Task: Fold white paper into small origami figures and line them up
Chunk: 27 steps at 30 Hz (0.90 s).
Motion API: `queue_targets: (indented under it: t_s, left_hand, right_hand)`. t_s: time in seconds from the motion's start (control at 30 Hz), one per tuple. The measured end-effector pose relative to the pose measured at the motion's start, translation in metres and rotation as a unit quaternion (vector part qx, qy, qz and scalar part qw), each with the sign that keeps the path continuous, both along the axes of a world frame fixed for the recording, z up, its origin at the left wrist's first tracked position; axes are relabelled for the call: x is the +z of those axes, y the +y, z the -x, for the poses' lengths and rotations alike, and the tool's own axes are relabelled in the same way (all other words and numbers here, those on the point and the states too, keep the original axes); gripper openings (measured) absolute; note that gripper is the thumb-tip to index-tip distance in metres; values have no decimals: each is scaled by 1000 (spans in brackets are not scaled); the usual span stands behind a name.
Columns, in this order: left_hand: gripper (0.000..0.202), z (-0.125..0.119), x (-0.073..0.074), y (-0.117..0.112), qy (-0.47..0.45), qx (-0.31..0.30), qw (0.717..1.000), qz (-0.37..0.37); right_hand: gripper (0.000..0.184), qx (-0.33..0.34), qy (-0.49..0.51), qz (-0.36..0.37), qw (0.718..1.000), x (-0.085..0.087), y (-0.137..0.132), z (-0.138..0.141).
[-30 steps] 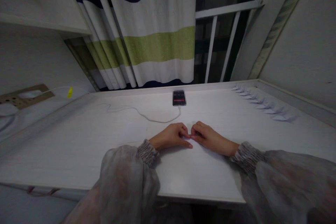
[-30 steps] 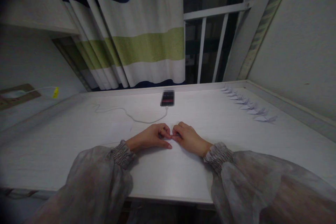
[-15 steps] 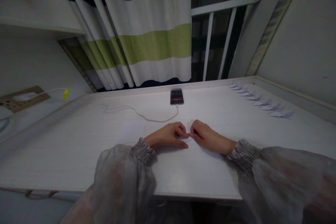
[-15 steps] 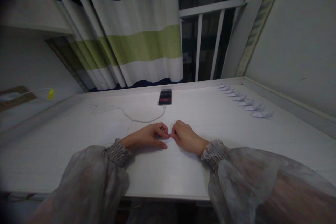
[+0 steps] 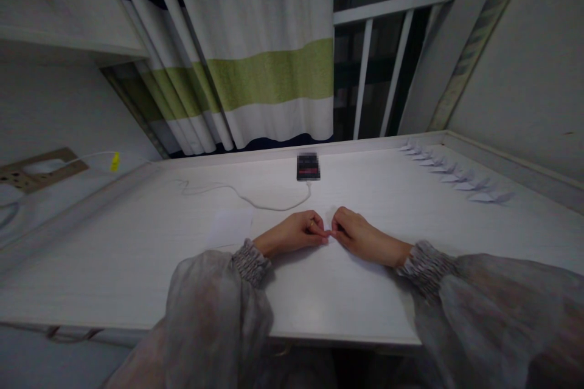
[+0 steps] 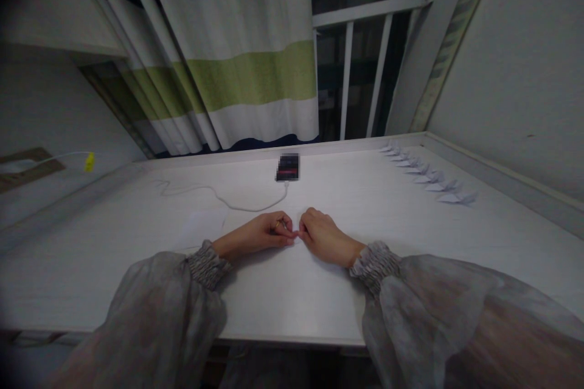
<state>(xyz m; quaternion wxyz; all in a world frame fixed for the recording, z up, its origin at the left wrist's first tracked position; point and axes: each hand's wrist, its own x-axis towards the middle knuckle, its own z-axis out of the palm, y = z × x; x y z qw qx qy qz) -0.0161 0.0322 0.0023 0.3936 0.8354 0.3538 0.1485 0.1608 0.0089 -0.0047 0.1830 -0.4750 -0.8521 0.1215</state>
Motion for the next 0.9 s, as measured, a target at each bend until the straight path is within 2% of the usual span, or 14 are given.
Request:
queue_targets:
  t_s: [0.2,0.47,0.73,0.9]
  left_hand:
    - [27,-1,-6,-1,-39,35,996,68]
    - [25,-3,-7,-3,-61,51,991,109]
    - [27,-4,-4,-2,-43,58,996,56]
    - [30,-12,-7,-5,-51,127,990,46]
  right_hand:
    - [5,-1,-1,9,1000,0,0,1]
    - [5,11,5,-3,1000,-3,1,-1]
    - [6,18,34,17,999,1,0,-3]
    - [7,22,28,11,999,1,0,-3]
